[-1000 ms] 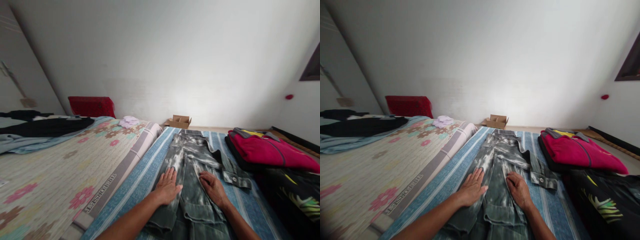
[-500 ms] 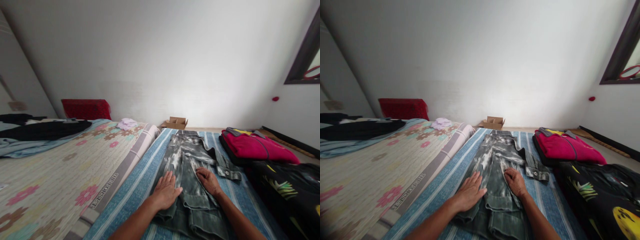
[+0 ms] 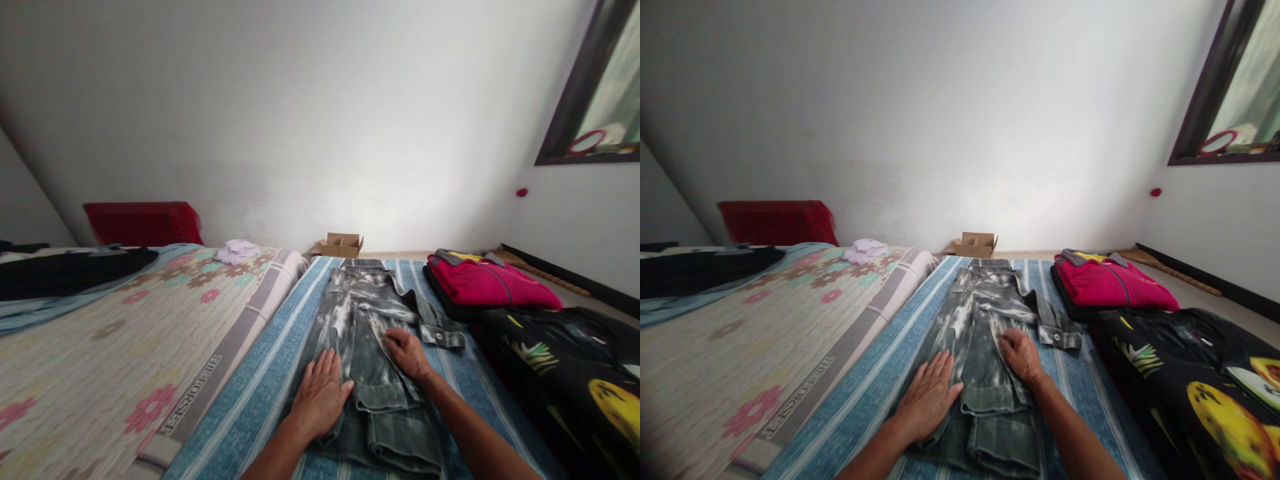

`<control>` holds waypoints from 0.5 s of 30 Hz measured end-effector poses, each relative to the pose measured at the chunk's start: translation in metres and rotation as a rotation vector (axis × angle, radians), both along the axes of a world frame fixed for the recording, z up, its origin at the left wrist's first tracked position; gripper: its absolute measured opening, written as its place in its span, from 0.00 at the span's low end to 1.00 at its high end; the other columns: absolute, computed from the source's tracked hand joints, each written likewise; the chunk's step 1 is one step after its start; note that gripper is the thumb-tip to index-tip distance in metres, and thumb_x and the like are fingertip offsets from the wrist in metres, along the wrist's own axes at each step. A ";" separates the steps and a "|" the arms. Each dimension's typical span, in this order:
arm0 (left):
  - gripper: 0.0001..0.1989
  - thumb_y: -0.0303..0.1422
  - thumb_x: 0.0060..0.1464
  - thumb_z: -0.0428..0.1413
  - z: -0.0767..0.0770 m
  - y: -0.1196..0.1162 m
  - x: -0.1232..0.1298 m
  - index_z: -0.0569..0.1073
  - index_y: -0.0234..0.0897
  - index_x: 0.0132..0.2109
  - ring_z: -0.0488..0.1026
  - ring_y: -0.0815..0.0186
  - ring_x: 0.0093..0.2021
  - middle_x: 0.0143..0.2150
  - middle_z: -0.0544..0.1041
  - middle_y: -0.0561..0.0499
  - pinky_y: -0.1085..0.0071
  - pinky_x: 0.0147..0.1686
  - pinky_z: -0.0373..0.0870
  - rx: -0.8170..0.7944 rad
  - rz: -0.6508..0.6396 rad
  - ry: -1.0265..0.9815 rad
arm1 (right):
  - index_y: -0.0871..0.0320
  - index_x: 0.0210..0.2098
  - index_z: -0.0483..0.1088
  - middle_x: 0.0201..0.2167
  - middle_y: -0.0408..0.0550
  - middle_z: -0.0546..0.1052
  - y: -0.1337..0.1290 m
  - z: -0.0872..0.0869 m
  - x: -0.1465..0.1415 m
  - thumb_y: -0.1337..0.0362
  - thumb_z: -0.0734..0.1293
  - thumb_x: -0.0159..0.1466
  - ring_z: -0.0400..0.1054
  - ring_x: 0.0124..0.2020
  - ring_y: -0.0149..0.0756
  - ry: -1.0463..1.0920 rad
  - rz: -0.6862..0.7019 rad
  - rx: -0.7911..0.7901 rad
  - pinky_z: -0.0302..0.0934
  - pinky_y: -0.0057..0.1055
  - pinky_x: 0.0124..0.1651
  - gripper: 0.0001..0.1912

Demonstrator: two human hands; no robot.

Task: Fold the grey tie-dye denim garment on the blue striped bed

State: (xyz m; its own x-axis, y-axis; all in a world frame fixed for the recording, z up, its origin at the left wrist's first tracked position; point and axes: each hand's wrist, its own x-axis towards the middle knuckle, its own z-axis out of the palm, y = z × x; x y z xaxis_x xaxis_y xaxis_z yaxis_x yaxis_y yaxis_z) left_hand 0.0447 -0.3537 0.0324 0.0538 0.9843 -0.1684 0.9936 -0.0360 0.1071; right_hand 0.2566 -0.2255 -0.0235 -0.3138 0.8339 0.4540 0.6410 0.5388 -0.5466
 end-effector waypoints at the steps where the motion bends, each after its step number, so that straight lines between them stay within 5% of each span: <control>1: 0.34 0.45 0.60 0.35 -0.001 0.000 0.000 0.51 0.27 0.67 0.39 0.58 0.69 0.69 0.44 0.42 0.55 0.65 0.41 0.006 -0.002 -0.002 | 0.57 0.35 0.75 0.39 0.49 0.77 0.000 0.002 0.004 0.64 0.58 0.62 0.69 0.42 0.38 -0.024 -0.052 0.011 0.61 0.32 0.48 0.14; 9: 0.31 0.44 0.62 0.36 -0.013 -0.006 0.001 0.55 0.30 0.66 0.43 0.59 0.69 0.69 0.50 0.42 0.56 0.65 0.42 0.098 -0.007 -0.025 | 0.62 0.47 0.69 0.49 0.61 0.70 -0.001 0.008 0.062 0.67 0.60 0.60 0.60 0.54 0.51 -0.415 -0.479 -0.030 0.53 0.44 0.53 0.16; 15: 0.29 0.44 0.63 0.36 -0.020 -0.006 0.002 0.57 0.32 0.64 0.46 0.59 0.68 0.67 0.54 0.42 0.55 0.65 0.43 0.184 -0.027 -0.048 | 0.62 0.42 0.68 0.44 0.58 0.72 -0.001 0.000 0.084 0.61 0.60 0.63 0.67 0.45 0.48 -0.652 -0.494 -0.142 0.57 0.39 0.44 0.13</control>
State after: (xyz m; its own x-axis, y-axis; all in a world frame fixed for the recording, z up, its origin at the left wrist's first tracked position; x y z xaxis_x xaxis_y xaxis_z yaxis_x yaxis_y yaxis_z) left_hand 0.0465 -0.3597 0.0119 0.0838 0.9963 0.0174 0.9860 -0.0855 0.1432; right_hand 0.3403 -0.2268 -0.0232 -0.0600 0.9803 0.1880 0.9975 0.0660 -0.0255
